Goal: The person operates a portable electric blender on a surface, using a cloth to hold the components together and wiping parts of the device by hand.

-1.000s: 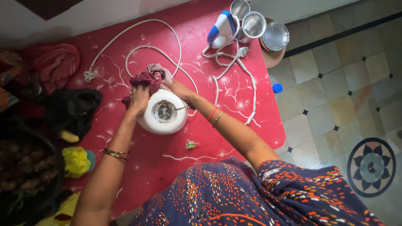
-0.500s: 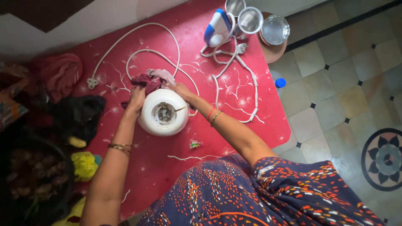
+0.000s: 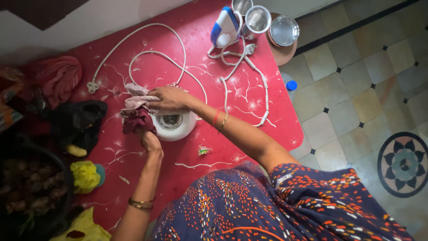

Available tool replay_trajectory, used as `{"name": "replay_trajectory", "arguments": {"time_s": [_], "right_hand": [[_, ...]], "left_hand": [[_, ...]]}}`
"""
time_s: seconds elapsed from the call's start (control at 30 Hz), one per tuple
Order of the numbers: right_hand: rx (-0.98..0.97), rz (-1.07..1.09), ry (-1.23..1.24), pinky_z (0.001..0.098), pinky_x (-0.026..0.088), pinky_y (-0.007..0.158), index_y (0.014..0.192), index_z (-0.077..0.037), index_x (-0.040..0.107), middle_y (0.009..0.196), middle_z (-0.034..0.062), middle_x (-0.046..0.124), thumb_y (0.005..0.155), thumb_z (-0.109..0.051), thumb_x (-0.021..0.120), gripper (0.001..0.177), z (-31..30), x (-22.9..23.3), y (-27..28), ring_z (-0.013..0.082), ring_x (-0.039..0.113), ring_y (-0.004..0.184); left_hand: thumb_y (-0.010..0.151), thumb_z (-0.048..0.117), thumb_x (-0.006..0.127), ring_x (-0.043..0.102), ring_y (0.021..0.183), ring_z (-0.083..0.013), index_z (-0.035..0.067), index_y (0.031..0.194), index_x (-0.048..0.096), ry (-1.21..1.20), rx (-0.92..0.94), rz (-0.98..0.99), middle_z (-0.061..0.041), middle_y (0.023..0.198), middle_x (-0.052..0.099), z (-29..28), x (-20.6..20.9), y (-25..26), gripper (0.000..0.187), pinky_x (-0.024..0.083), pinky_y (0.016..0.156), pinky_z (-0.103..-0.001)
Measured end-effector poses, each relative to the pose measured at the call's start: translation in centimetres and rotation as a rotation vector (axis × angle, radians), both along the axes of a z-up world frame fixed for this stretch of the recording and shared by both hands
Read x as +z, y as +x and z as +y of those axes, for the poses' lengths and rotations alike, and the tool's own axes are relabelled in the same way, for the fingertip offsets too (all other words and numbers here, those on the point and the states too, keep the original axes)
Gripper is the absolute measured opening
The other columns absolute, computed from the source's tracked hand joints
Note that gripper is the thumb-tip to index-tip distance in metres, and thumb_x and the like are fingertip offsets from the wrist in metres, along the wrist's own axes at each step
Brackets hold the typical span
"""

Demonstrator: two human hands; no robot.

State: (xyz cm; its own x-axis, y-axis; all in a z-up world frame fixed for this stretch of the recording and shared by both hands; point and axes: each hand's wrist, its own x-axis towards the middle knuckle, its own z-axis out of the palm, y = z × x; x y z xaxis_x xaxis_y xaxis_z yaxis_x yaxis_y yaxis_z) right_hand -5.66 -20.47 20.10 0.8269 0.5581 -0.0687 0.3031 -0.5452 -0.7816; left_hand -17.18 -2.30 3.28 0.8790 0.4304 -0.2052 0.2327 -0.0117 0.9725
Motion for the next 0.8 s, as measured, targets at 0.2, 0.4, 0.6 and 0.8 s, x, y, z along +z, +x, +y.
{"name": "replay_trajectory", "arguments": {"time_s": [0.2, 0.4, 0.6, 0.8], "right_hand": [[0.171, 0.371, -0.177, 0.0426, 0.052, 0.097, 0.131, -0.016, 0.068, 0.123, 0.0151, 0.072, 0.089, -0.051, 0.064, 0.055, 2.3, -5.3, 5.8, 0.0323, 0.07, 0.112], [0.29, 0.487, 0.027, 0.039, 0.048, 0.103, 0.132, -0.016, 0.071, 0.135, 0.0091, 0.067, 0.1, -0.045, 0.055, 0.046, 1.7, -18.7, 10.3, 0.0277, 0.066, 0.121], [0.303, 0.146, -0.146, 0.0374, 0.053, 0.098, 0.14, -0.02, 0.067, 0.122, 0.0143, 0.071, 0.101, -0.036, 0.051, 0.045, -0.3, -23.9, 10.7, 0.0263, 0.069, 0.108], [-0.354, 0.749, 0.374, 0.0386, 0.057, 0.086, 0.126, 0.0, 0.077, 0.112, 0.0133, 0.078, 0.1, -0.03, 0.062, 0.042, -3.8, -20.8, 5.1, 0.0207, 0.072, 0.099]], "left_hand": [[0.104, 0.043, 0.054, 0.046, 0.138, -0.0215, 0.008, 0.152, 0.037, -0.33, 0.07, -0.062, -0.007, 0.155, 0.043, 1.7, -2.4, 2.3, 0.061, 0.038, 0.115, -0.038], [0.106, 0.029, 0.042, 0.059, 0.134, -0.022, 0.0, 0.149, 0.05, -0.553, -0.179, -0.116, -0.011, 0.148, 0.058, 4.3, -8.1, 3.5, 0.053, 0.048, 0.115, -0.037], [0.106, 0.033, 0.042, 0.057, 0.128, -0.0231, 0.007, 0.151, 0.042, -0.235, -0.185, 0.191, -0.011, 0.15, 0.049, 4.9, -3.0, 6.8, 0.052, 0.05, 0.105, -0.039], [0.102, 0.038, 0.049, 0.038, 0.142, -0.0356, 0.005, 0.153, 0.036, 0.154, -0.423, 0.107, -0.021, 0.159, 0.028, 2.3, 1.6, 11.0, 0.062, 0.035, 0.112, -0.043]]}}
